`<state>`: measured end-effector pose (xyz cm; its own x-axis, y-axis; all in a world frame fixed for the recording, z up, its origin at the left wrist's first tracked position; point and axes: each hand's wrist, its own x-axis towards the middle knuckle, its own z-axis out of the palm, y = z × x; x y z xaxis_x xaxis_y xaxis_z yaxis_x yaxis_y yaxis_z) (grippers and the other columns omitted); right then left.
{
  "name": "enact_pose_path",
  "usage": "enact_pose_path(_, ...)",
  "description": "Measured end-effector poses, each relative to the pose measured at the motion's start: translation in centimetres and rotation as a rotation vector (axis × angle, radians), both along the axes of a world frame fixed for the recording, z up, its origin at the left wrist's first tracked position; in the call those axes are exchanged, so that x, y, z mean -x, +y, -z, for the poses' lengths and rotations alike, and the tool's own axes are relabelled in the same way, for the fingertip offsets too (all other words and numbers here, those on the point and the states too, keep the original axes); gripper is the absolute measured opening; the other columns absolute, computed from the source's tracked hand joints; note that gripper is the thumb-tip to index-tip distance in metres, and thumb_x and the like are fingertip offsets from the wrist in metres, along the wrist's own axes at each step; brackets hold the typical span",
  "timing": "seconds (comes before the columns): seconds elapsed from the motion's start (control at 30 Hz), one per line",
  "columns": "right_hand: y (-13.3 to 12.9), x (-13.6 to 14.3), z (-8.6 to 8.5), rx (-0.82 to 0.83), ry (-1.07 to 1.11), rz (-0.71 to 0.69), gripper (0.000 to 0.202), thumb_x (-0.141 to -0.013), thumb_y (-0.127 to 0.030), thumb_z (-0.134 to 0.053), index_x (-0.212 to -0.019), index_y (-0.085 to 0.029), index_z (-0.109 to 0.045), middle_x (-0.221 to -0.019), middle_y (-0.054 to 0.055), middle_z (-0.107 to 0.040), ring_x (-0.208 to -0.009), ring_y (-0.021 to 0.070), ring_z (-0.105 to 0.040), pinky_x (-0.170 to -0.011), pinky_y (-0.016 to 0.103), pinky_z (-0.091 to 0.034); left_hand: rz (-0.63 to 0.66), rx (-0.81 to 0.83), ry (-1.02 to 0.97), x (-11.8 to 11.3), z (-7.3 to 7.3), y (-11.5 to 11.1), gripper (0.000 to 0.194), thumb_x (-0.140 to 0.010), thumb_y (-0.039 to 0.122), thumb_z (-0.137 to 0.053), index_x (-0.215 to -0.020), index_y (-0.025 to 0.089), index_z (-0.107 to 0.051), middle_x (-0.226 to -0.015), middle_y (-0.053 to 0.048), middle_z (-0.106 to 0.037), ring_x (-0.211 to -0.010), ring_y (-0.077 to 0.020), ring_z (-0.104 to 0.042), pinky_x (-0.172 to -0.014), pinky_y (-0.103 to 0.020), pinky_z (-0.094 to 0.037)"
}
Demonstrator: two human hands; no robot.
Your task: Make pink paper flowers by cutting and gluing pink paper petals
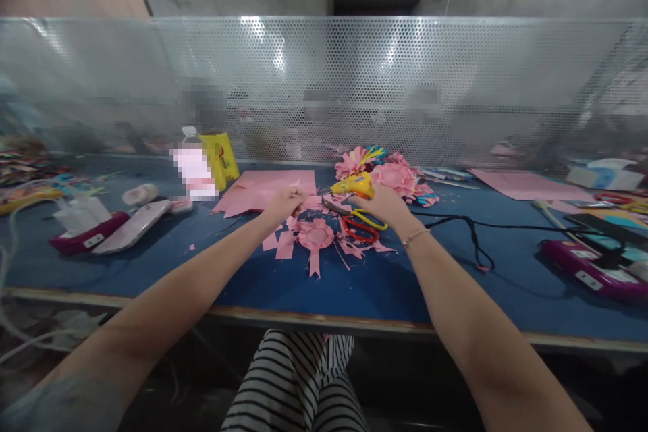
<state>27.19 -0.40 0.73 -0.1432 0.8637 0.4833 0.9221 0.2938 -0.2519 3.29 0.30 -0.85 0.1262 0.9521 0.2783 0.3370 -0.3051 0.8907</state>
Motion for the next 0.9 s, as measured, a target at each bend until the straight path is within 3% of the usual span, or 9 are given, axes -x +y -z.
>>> enact_pose_path(0.1, 0.3, 1.3, 1.2, -0.047, -0.052, 0.097, 0.054, -0.066, -0.058, -0.048, -0.095, -0.012, -0.053, -0.087, 0.012, -0.060, -0.078, 0.0228, -0.056, -0.062, 0.028, -0.039, 0.014, 0.074, -0.041, 0.2, 0.1, 0.3, 0.012, -0.069, 0.023, -0.049, -0.063, 0.013, -0.050, -0.052, 0.001, -0.055, -0.038, -0.0054, -0.046, -0.042, -0.018, -0.040)
enact_pose_path(0.37, 2.2, 0.8, 3.6, -0.124, -0.110, 0.050, 0.037, -0.071, -0.042, -0.046, -0.092, -0.012, -0.048, -0.086, 0.013, -0.059, -0.082, 0.0222, -0.054, -0.069, 0.029, -0.038, 0.035, 0.115, -0.036, 0.4, 0.4, 0.4, 0.012, -0.071, 0.018, -0.049, -0.073, 0.010, -0.057, -0.055, -0.001, -0.058, -0.041, -0.0047, -0.048, -0.046, -0.017, -0.043)
enact_pose_path(0.63, 2.7, 0.5, 3.8, -0.124, -0.160, 0.068, 0.032, -0.071, -0.039, -0.045, -0.088, -0.012, -0.047, -0.082, 0.012, -0.058, -0.076, 0.0218, -0.053, -0.064, 0.029, -0.036, 0.018, 0.130, -0.028, 0.3, 0.3, 0.4, 0.013, -0.072, 0.017, -0.048, -0.078, 0.010, -0.058, -0.055, -0.001, -0.058, -0.041, -0.0051, -0.048, -0.045, -0.018, -0.043)
enact_pose_path(0.9, 2.3, 0.7, 3.6, -0.088, -0.190, 0.080, 0.031, -0.072, -0.037, -0.044, -0.090, -0.013, -0.046, -0.081, 0.011, -0.059, -0.075, 0.0217, -0.054, -0.064, 0.028, -0.035, 0.034, 0.107, -0.039, 0.4, 0.1, 0.3, 0.011, -0.072, 0.018, -0.047, -0.067, 0.011, -0.054, -0.055, -0.002, -0.057, -0.041, -0.0054, -0.047, -0.044, -0.019, -0.043)
